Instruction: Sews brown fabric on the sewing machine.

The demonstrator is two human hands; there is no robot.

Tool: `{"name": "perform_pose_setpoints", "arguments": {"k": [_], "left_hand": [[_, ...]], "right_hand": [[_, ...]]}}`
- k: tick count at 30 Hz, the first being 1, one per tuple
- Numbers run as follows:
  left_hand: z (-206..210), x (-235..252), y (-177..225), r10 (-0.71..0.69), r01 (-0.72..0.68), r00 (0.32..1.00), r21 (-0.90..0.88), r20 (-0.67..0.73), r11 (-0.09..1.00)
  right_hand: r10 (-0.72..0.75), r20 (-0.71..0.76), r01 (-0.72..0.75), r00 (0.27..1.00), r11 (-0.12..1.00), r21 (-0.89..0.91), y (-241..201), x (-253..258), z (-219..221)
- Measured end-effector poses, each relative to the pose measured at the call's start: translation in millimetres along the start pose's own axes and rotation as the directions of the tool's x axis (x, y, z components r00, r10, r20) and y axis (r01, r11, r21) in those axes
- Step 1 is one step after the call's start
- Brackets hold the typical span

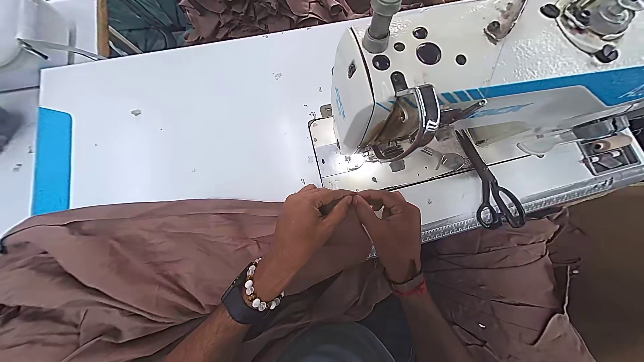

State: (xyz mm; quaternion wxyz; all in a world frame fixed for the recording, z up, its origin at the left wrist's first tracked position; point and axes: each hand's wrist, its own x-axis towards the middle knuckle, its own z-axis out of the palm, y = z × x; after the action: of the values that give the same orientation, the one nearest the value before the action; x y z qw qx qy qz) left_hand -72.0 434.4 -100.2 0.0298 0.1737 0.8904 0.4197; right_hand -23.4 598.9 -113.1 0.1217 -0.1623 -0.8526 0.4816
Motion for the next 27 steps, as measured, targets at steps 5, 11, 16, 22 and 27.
{"name": "perform_pose_setpoints", "arguments": {"k": [5,11,16,22,27], "left_hand": [[-3.4,0.5,5.1,-0.075,0.071,0.997,0.132,0.025,0.989],[-3.8,3.9,3.1,0.022,-0.022,1.000,0.129,0.002,0.991],[-3.0,15.9,-1.7,-0.061,0.060,0.998,0.041,0.014,0.997],[-4.2,50.2,-14.0,-0.173,0.157,0.976,0.120,0.134,0.980],[9.7,54.6,-32.0,0.215,-0.205,0.977,0.324,0.007,0.923]], "right_hand": [[-0.317,-0.214,0.238,0.924,0.914,-0.328,-0.2,-8.2,20.4],[-0.464,-0.132,0.345,0.876,0.794,-0.500,-6.7,-10.6,16.7],[-0.381,-0.082,0.322,0.921,0.862,-0.392,-7.5,-10.0,15.3],[-0.252,-0.070,0.200,0.965,0.882,-0.427,2.8,7.3,28.5],[-0.437,-0.061,0.311,0.897,0.724,-0.615,7.6,7.6,43.9]]}}
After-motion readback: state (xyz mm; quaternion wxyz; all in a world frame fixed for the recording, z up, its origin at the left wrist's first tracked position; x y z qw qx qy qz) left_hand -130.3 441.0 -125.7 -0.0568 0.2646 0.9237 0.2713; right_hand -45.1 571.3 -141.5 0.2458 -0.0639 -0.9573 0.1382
